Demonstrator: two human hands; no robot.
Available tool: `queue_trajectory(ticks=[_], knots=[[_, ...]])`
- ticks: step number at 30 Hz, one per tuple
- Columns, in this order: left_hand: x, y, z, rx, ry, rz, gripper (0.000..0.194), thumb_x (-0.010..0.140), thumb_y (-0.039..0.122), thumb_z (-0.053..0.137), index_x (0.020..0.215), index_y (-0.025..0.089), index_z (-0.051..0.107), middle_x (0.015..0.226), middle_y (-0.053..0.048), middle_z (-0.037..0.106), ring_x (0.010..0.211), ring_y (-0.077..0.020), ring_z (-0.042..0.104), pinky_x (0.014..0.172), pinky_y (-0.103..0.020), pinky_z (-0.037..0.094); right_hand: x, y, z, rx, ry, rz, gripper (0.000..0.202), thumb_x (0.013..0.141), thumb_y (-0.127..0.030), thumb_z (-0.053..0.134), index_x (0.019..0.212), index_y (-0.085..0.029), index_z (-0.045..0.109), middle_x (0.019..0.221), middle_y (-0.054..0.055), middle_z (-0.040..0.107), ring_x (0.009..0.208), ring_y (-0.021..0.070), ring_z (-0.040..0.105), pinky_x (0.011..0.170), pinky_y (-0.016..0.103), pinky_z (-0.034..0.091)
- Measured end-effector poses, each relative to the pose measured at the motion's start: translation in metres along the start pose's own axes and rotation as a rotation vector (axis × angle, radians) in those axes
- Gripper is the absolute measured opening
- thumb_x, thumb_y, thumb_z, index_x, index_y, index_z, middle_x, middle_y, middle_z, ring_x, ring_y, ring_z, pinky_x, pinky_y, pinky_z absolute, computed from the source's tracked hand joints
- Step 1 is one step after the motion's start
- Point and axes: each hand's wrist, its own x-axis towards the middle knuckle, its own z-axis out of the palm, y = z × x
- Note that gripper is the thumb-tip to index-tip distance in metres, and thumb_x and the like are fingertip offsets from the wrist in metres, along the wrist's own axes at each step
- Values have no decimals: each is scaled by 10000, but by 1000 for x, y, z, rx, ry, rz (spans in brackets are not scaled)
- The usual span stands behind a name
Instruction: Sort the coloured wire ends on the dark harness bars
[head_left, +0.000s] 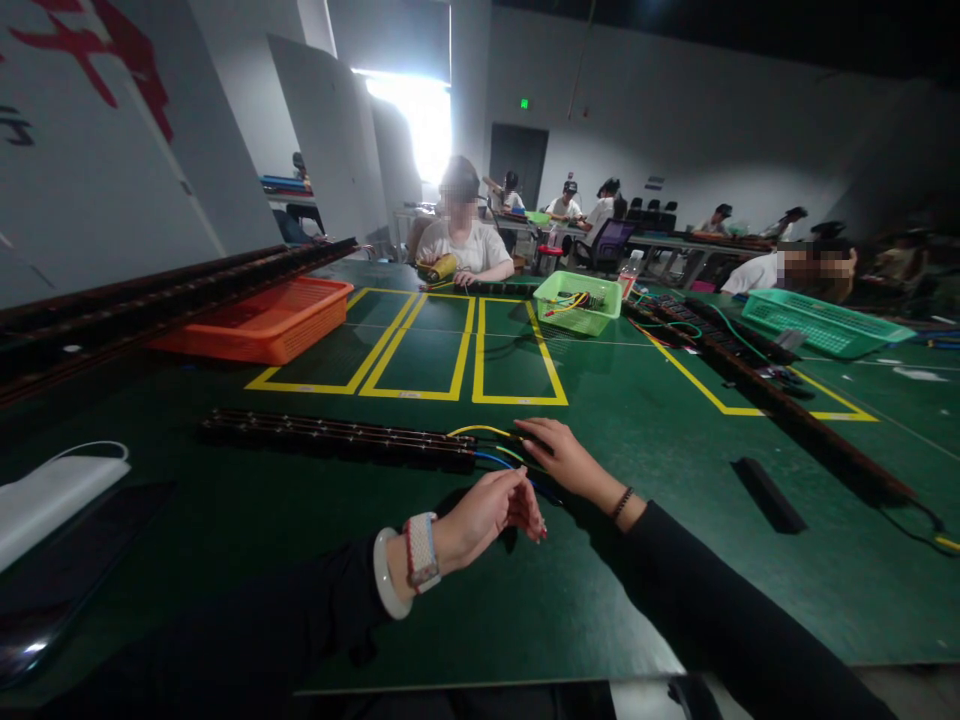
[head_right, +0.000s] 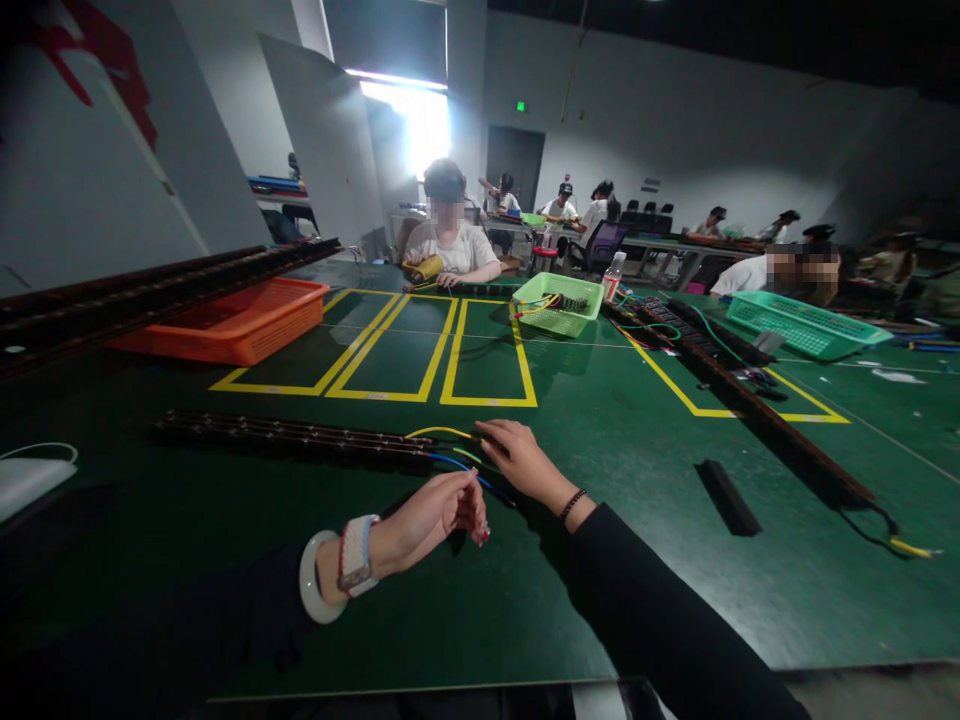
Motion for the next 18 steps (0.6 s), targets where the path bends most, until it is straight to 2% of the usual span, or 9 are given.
queue_trajectory(ticks=[4,10,18], knots=[[-1,2,2,7,3,-10,342,867,394,440,692,121,548,613,-59,587,594,-173,592,625,-316,463,4,0,4,33,-87,57,343,922,-317,479,1232,-186,549,1065,85,641,983,196,552,878,366,401],[0,0,3,-16,15,-2,324,862,376,439,686,121,533,597,-54,583,575,-173,590,611,-317,466,8,-8,1,73,-164,42,263,925,-328,481,1002,-185,688,806,37,672,751,154,546,724,282,382],[1,-2,1,-9,-10,-4,325,877,366,423,728,106,550,630,-74,595,603,-181,598,633,-327,469,6,-15,6,160,-196,55,138,842,-251,606,917,-181,698,845,28,694,769,152,582,762,275,384]])
